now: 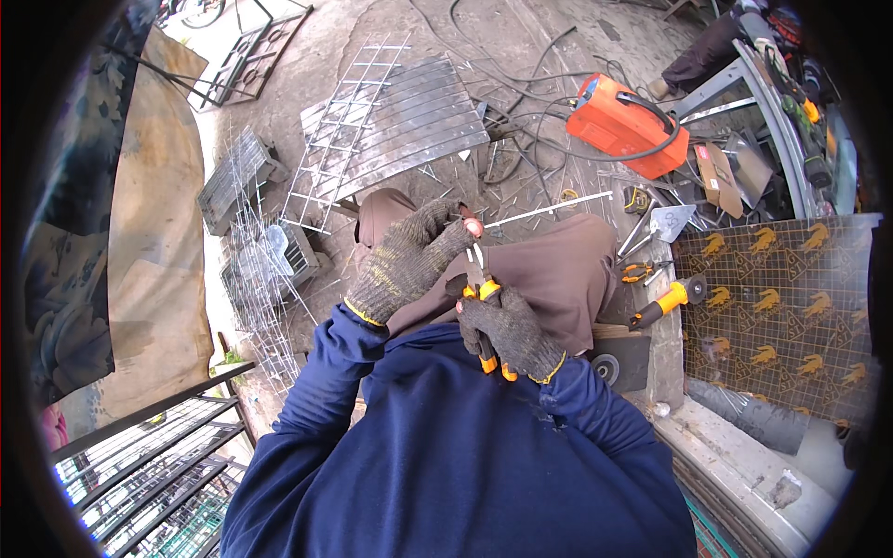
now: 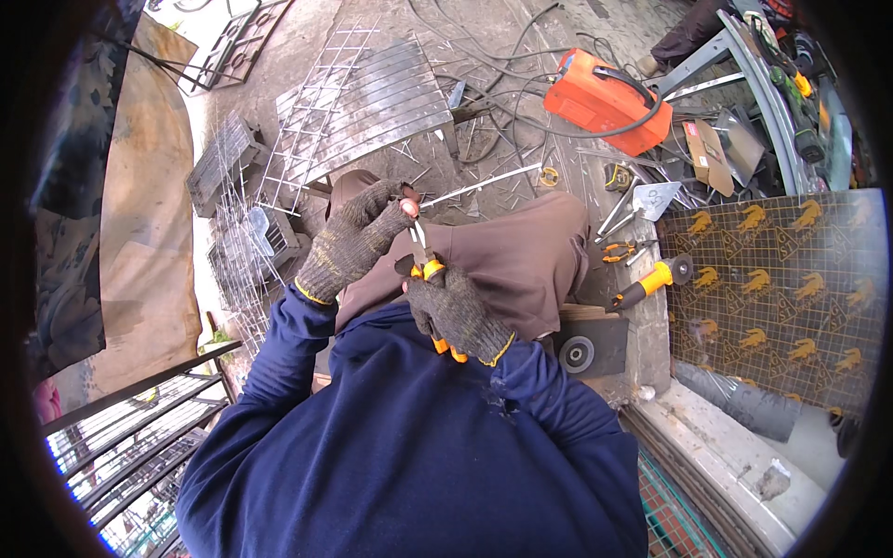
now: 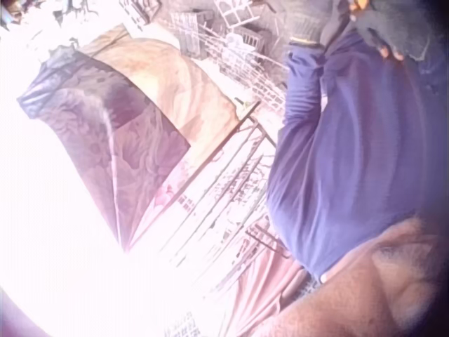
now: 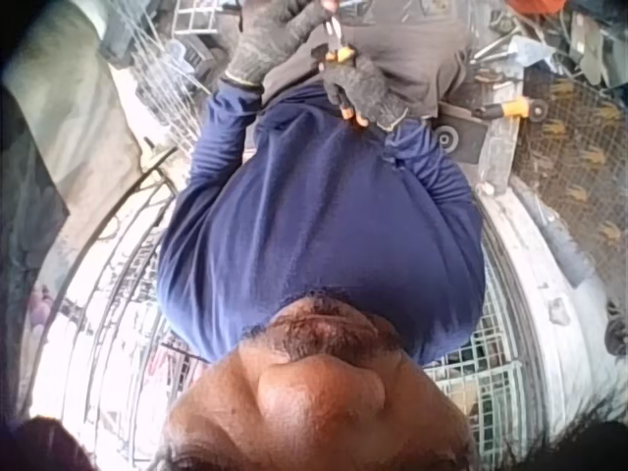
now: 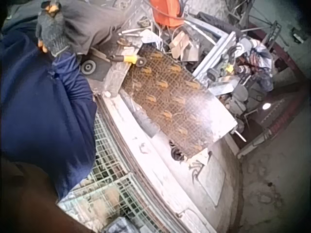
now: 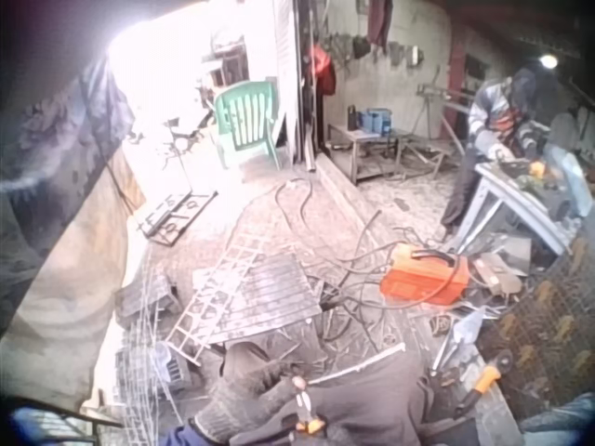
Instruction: Cutting and bending metal wire mesh using pliers.
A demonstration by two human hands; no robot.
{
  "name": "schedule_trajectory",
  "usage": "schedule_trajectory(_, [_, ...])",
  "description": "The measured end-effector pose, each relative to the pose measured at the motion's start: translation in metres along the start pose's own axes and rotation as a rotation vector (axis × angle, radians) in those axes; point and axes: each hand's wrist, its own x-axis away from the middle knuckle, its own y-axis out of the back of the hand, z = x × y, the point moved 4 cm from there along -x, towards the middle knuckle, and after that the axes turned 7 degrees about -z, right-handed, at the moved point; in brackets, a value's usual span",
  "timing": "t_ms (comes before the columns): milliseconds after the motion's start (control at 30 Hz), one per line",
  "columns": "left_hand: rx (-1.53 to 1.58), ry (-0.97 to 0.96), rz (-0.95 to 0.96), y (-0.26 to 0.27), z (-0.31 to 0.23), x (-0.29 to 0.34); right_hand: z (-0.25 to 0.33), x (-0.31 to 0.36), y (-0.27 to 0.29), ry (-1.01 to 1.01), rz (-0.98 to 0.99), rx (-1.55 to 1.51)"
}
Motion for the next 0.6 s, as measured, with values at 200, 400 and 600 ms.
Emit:
schedule_trajectory(200, [-0.161,0.004,-0.091,-0.007,0.019,-0.007,0.002,-0.019,0.019,0.132,-0.107,0.304])
schedule_trajectory(400, [0.127,0.073,-0.268,-0.006,0.005,-0.003,0.017,0.001,0.005,-0.035,0.076,0.015])
schedule_trajectory(600, [0.183,0.071,-0.272,0.005,0.005,-0.007,0.006,-0.001,-0.015,-0.295,0.409,-0.687])
